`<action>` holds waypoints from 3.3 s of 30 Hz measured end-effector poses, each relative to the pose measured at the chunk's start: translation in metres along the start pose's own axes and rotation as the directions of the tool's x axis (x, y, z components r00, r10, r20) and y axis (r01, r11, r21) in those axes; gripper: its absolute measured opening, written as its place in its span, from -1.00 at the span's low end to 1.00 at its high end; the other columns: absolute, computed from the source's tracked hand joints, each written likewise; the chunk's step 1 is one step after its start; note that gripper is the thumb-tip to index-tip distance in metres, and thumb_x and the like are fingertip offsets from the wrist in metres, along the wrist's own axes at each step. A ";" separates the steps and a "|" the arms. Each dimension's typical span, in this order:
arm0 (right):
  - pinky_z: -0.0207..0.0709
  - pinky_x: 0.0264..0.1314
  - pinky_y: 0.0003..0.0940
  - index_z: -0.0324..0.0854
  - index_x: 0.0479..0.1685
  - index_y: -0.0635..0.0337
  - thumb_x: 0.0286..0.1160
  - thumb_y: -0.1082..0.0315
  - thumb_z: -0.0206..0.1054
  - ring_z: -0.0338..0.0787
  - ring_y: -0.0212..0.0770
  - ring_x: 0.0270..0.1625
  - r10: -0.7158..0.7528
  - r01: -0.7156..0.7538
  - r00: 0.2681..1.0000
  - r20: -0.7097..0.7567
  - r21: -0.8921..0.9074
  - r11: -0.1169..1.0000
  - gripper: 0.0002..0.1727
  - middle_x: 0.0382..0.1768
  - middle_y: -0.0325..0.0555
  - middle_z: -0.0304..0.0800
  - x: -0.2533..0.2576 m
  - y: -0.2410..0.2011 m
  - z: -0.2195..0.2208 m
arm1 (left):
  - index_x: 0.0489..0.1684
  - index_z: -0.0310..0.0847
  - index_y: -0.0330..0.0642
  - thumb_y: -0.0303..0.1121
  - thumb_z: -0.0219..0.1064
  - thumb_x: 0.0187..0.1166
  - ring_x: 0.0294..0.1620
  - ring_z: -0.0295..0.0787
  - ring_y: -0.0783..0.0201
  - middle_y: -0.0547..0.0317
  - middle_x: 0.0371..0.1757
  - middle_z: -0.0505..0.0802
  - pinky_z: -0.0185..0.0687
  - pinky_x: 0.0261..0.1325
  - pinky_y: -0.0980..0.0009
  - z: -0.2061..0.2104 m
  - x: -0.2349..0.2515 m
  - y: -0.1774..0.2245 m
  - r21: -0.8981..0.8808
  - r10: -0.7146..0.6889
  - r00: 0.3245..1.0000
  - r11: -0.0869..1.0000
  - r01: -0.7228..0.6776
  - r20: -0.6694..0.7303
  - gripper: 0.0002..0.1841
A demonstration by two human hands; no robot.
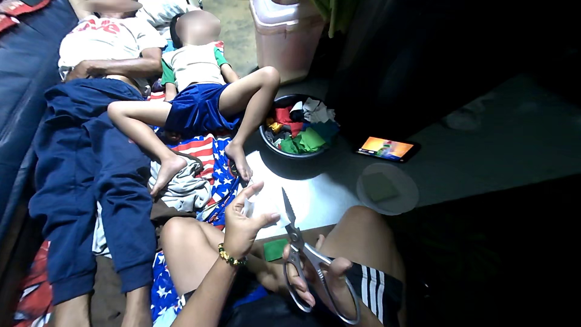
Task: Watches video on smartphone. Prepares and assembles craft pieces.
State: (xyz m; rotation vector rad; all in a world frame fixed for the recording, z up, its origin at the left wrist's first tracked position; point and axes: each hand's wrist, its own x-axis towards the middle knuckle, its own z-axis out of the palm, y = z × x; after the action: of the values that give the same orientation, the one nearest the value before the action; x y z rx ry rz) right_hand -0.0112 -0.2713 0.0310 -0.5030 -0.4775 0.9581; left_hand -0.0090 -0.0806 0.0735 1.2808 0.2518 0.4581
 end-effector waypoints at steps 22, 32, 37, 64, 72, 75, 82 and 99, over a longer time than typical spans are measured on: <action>0.61 -0.44 -0.62 0.59 0.25 -0.02 0.28 -0.64 0.14 0.72 -0.51 -0.49 0.013 -0.017 0.998 -0.068 -0.056 0.998 -0.09 -0.45 -0.40 0.69 0.005 -0.003 0.002 | 0.28 0.66 -0.52 -0.62 0.69 -0.01 0.34 0.74 0.44 0.04 0.32 0.82 0.65 0.42 0.51 0.002 -0.013 -0.004 0.101 0.051 0.995 0.993 -0.060 0.086 -0.33; 0.45 -0.75 -0.67 0.64 -0.08 -0.01 0.26 -0.57 0.23 0.54 -0.59 -0.76 0.025 -0.040 0.970 -0.243 -0.057 0.998 -0.23 -0.71 -0.49 0.50 0.008 -0.006 0.016 | 0.27 0.68 -0.49 -0.61 0.70 -0.03 0.35 0.73 0.43 0.06 0.31 0.82 0.64 0.44 0.49 0.002 -0.011 -0.004 0.095 0.086 0.992 0.991 -0.095 0.097 -0.32; 0.53 -0.67 -0.63 0.62 0.00 0.05 0.27 -0.58 0.21 0.62 -0.52 -0.70 0.005 -0.031 0.973 -0.232 -0.109 0.994 -0.18 -0.65 -0.42 0.59 0.009 -0.009 0.013 | 0.26 0.68 -0.50 -0.62 0.69 -0.02 0.35 0.72 0.46 0.08 0.30 0.83 0.63 0.46 0.50 0.000 -0.010 -0.002 0.118 0.100 0.984 0.986 -0.118 0.148 -0.34; 0.62 -0.56 -0.57 0.67 0.05 -0.01 0.15 -0.70 0.14 0.70 -0.49 -0.61 -0.039 0.016 0.985 -0.170 -0.132 0.991 -0.07 -0.56 -0.42 0.69 0.010 -0.014 0.006 | 0.21 0.70 -0.54 -0.59 0.68 0.03 0.36 0.71 0.52 0.10 0.25 0.87 0.58 0.48 0.56 -0.003 -0.010 -0.006 0.157 0.150 0.958 0.969 -0.192 0.243 -0.39; 0.39 -0.83 -0.65 0.62 -0.20 0.03 0.04 -0.67 0.25 0.48 -0.56 -0.84 0.046 -0.111 0.919 -0.392 -0.144 0.983 -0.13 -0.78 -0.48 0.46 0.012 -0.019 0.015 | 0.23 0.70 -0.54 -0.60 0.67 0.04 0.35 0.72 0.51 0.10 0.25 0.87 0.58 0.48 0.55 -0.003 -0.009 -0.006 0.158 0.143 0.952 0.969 -0.190 0.271 -0.39; 0.45 -0.80 -0.62 0.59 -0.22 0.01 0.04 -0.67 0.25 0.53 -0.52 -0.82 0.046 -0.106 0.925 -0.377 -0.142 0.984 -0.14 -0.76 -0.44 0.50 0.012 -0.020 0.013 | 0.20 0.72 -0.53 -0.59 0.66 0.06 0.35 0.72 0.51 0.09 0.24 0.88 0.59 0.47 0.55 -0.005 -0.008 -0.004 0.182 0.120 0.947 0.967 -0.180 0.299 -0.42; 0.53 -0.72 -0.60 0.58 -0.19 -0.02 0.04 -0.71 0.21 0.60 -0.49 -0.75 0.018 -0.064 0.957 -0.290 -0.151 0.987 -0.13 -0.69 -0.41 0.56 0.013 -0.025 0.006 | 0.18 0.74 -0.52 -0.60 0.65 0.07 0.33 0.73 0.53 0.06 0.23 0.87 0.60 0.43 0.59 -0.008 -0.005 -0.001 0.215 0.068 0.935 0.965 -0.151 0.348 -0.44; 0.38 -0.62 -0.55 0.56 -0.02 0.29 0.78 0.19 0.19 0.40 -0.48 -0.70 -0.192 -0.554 0.532 -0.825 -0.511 0.658 -0.71 -0.64 -0.35 0.42 0.046 -0.055 -0.051 | 0.20 0.73 -0.49 -0.63 0.61 0.13 0.34 0.73 0.47 0.03 0.25 0.86 0.59 0.46 0.53 -0.017 0.005 -0.025 0.294 -0.067 0.958 0.956 -0.019 0.278 -0.48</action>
State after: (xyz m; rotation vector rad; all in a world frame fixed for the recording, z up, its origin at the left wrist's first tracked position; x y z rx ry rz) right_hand 0.0766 -0.2679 0.0307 -1.7403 0.1445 0.5726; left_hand -0.0074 -0.0695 0.0452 1.6157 0.0931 0.2131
